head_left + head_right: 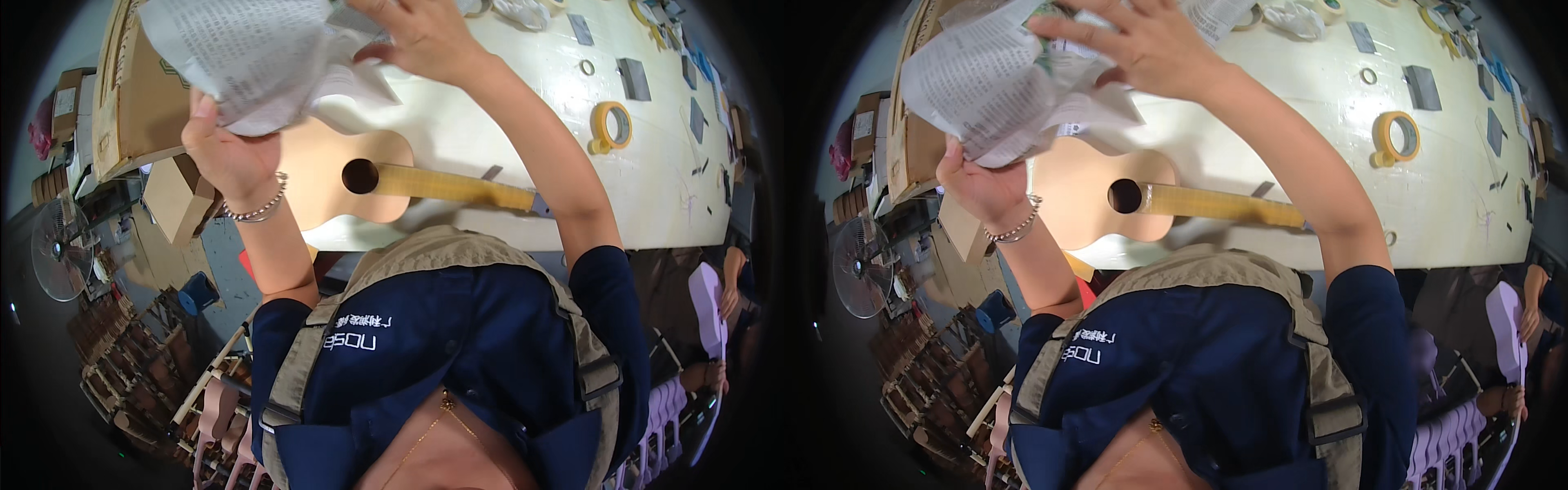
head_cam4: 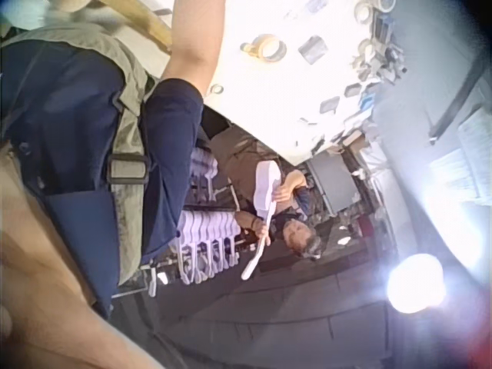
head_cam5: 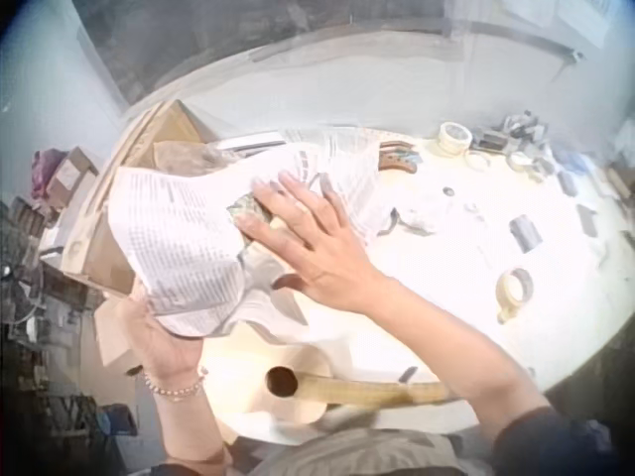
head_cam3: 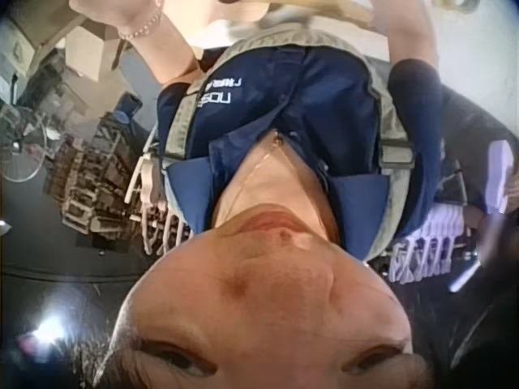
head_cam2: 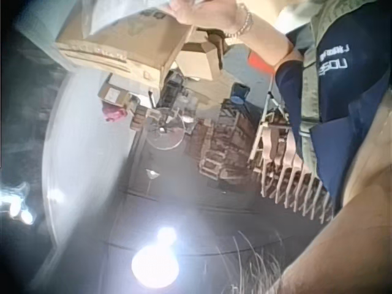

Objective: The person assembles a guitar by attaching the neck to the body and securing it with tape. They then use a sanding block to smooth the edges of the guitar body and neck joint. The person also handles newspaper and a roll of tape during the process.

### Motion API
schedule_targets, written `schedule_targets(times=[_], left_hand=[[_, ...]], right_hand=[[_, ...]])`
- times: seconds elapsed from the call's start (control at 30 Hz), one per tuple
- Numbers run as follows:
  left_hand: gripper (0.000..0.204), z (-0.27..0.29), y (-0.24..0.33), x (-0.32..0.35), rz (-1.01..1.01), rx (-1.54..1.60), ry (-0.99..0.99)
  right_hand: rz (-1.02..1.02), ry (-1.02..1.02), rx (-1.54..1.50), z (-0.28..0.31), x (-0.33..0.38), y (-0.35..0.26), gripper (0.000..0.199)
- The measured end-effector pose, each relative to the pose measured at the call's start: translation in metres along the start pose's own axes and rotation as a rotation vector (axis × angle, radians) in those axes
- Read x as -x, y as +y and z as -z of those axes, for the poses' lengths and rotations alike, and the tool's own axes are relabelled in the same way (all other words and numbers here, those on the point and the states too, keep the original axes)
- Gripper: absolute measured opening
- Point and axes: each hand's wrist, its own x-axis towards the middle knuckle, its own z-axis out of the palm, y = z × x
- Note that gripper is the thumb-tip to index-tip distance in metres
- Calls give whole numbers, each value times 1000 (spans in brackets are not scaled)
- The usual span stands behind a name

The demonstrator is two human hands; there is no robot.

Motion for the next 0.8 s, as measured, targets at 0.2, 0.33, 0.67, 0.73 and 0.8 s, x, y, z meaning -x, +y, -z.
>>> schedule_targets(times=[0.2, 0.33, 0.67, 0.73, 0.8], left_hand=[[52, -13, 0, 47, -25, 258, -212], [43, -1, -40, 59, -387, -356, -123], [90, 27, -16, 133, -363, -877, -789], [79, 30, 4, 146, -161, -1024, -920], [63, 35, 14, 157, 32, -1085, -923]], right_hand=[[-339, 486, -412, 15, 20, -26, 24], [-821, 572, -1210, 3, 41, -53, 29], [-1448, -473, -2705, -14, 132, -177, 28], [-1446, -623, -2620, -14, 140, -189, 27], [-1522, -765, -2393, -5, 133, -198, 27]])
